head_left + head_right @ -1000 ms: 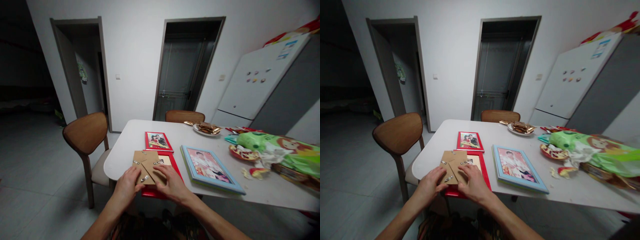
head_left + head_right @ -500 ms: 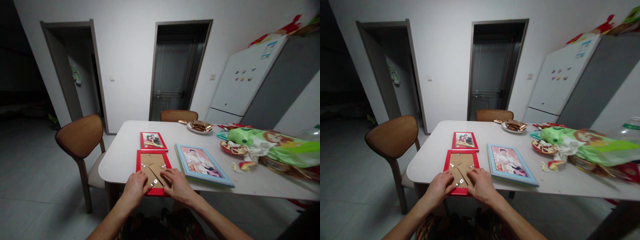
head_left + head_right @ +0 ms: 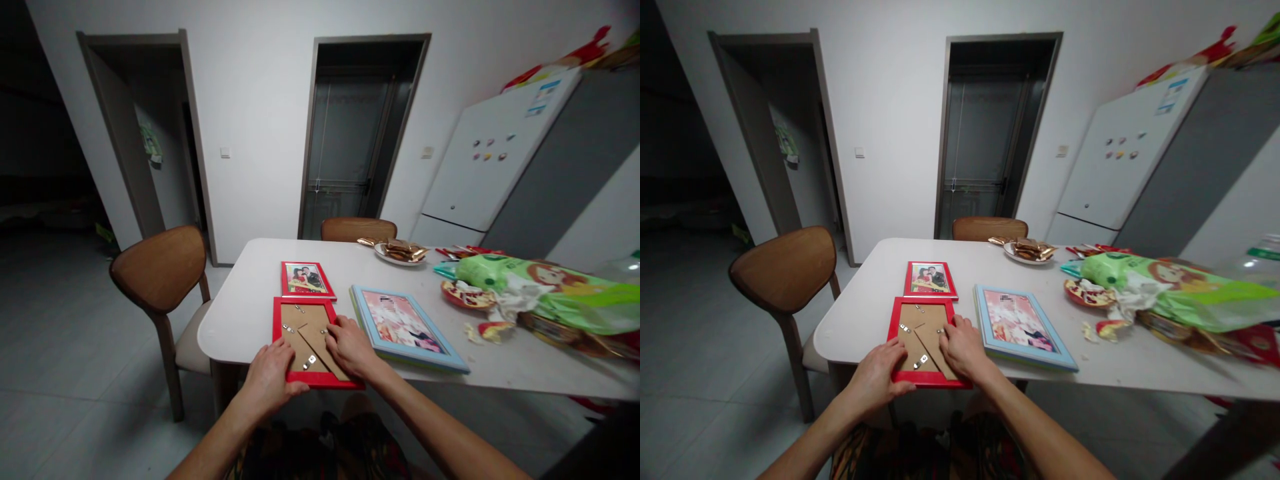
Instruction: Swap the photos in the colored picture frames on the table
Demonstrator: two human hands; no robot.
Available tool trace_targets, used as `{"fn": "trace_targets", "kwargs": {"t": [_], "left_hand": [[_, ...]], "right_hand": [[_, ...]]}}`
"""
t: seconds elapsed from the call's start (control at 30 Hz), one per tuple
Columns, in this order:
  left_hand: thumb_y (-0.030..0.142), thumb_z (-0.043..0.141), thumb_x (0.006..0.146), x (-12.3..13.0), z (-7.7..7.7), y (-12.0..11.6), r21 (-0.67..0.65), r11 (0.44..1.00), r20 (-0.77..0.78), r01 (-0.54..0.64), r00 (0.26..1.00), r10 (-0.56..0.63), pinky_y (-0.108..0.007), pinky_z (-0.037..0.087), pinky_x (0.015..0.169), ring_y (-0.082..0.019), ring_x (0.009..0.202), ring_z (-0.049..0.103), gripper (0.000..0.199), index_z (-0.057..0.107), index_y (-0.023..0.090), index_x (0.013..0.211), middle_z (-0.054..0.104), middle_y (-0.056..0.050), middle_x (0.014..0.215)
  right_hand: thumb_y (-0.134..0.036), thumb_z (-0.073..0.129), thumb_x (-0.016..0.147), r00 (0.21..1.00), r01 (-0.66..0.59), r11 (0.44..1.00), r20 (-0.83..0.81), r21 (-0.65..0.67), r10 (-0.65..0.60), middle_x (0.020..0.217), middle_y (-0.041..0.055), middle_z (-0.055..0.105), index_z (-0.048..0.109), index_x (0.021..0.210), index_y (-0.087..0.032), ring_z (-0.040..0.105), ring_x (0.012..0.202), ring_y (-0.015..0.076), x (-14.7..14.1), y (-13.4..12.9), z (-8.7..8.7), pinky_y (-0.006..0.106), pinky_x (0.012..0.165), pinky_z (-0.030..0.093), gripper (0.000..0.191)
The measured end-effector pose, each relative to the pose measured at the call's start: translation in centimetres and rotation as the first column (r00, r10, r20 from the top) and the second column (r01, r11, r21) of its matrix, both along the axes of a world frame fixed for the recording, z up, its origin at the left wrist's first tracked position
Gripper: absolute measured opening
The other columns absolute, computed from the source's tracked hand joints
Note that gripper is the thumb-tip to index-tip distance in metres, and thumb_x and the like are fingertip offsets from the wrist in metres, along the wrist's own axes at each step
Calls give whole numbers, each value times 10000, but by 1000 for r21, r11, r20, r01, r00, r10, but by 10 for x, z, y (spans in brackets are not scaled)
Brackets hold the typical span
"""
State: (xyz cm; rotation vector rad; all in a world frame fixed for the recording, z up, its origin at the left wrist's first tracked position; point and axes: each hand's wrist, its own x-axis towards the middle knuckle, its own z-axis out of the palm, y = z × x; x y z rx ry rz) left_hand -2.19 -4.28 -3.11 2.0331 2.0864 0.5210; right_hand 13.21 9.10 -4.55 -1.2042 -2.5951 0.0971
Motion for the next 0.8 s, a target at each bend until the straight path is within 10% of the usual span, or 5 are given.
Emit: {"fn": "trace_targets", "kwargs": {"t": [0.3, 0.53, 0.8], "left_hand": [[431, 661, 589, -1, -3, 0, 28, 1000, 27, -6, 1000, 5, -335, 358, 914, -241, 1106, 433, 439, 526, 175, 919, 516, -104, 1138], [421, 658, 595, -3, -11, 2, 43, 999, 77, -17, 997, 14, -344, 333, 952, -239, 1169, 375, 423, 536, 197, 932, 502, -87, 1176], [459, 643, 598, -4, -11, 1, 69, 998, 75, -10, 997, 5, -341, 371, 917, -252, 1121, 427, 440, 536, 183, 924, 532, -96, 1119]], "right_hand": [[-297, 354, 804, 994, -102, 994, -33, 44, 104, 1026, 103, 506, 602, 884, -158, 436, 937, 201, 4, -11, 4, 320, 821, 318, 296], [-232, 405, 782, 884, -452, 892, -121, 21, 451, 1085, 33, 493, 601, 968, -285, 395, 1017, 179, 5, -50, 8, 334, 878, 302, 275], [-229, 424, 774, 873, -474, 881, -135, -4, 469, 1027, 34, 524, 632, 906, -271, 400, 992, 188, 8, -55, 12, 345, 876, 306, 251]]}}
